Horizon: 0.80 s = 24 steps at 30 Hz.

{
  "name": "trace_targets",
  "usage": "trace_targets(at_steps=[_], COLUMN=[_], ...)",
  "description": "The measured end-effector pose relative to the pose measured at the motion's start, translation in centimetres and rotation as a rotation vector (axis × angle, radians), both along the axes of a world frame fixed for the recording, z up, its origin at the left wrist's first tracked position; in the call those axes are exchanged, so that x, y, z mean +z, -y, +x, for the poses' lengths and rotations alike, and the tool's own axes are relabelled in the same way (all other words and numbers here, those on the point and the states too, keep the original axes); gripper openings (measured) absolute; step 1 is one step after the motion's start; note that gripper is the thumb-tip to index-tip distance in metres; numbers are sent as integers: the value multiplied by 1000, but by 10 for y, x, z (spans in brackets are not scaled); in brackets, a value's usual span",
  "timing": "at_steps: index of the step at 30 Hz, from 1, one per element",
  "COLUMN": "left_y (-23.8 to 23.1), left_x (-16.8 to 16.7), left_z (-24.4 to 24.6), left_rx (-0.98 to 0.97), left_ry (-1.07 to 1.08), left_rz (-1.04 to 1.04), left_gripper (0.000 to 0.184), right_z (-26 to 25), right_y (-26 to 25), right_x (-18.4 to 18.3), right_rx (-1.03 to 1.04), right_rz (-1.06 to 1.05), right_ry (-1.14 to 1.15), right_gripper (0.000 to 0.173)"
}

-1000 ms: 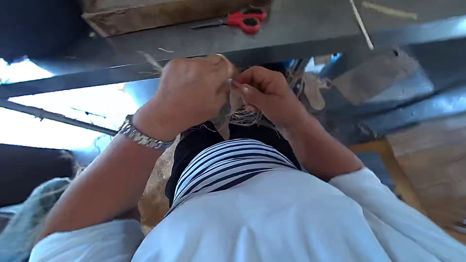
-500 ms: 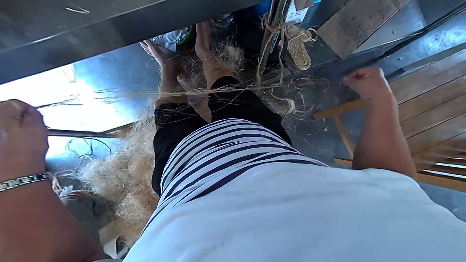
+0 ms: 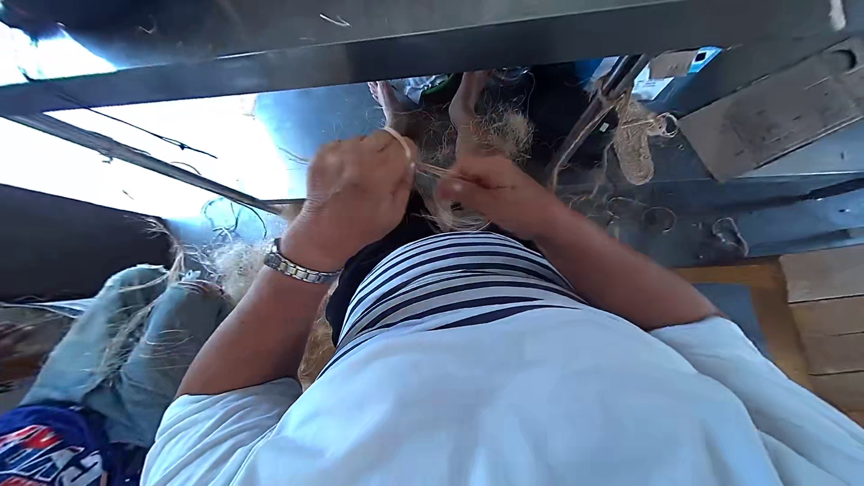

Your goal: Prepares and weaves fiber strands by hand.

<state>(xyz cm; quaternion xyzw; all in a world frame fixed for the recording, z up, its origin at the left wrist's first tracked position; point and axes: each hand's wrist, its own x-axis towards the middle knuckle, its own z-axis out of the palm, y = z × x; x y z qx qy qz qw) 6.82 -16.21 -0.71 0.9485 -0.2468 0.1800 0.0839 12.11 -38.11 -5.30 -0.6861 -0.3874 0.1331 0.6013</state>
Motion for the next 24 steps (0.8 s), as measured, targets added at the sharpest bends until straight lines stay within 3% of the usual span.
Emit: trace_targets(at_steps=[2,4,6,8,11,14,16,18,21,24], left_y=[-29,-61,-85,-97,-89,-56,-31,-11,5,-3], left_x=[-2,-13,-26,-39,-44,-38,-32,-27,-25,-23], left_z=[-3,-7,-14,-19,-22,-20,-16,-14,-14,-15], left_rx=[87,186,293,369,362,243,139,52,-18,-10], left_ry=[-101,-166,-229,-258,-270,-227,-162,-102,-10,-2], left_rz=[-47,-72,-60,-29,-21,-4,10,22,24,1], left_gripper=[35,35,35,34,34,33,31,29,27,29], right_z=[9,16,15,4,2,12,15,10,-6,-13], right_y=[50,118,191,247,269,210,148,79,1,-22], right_x=[-12,-29,-56,-81,-85,-34,-3,18,23,3], right_rx=[-84,-305,-549,-664,-680,-618,-488,-305,-10,121], right_rz=[-138,-313,-679,-1019,-1248,-971,-635,-354,-203,-138], right_ry=[-85,-204,-237,-294,-338,-5,300,417,260,-61], right_gripper=[19,17,19,33,39,40,41,41,46,22])
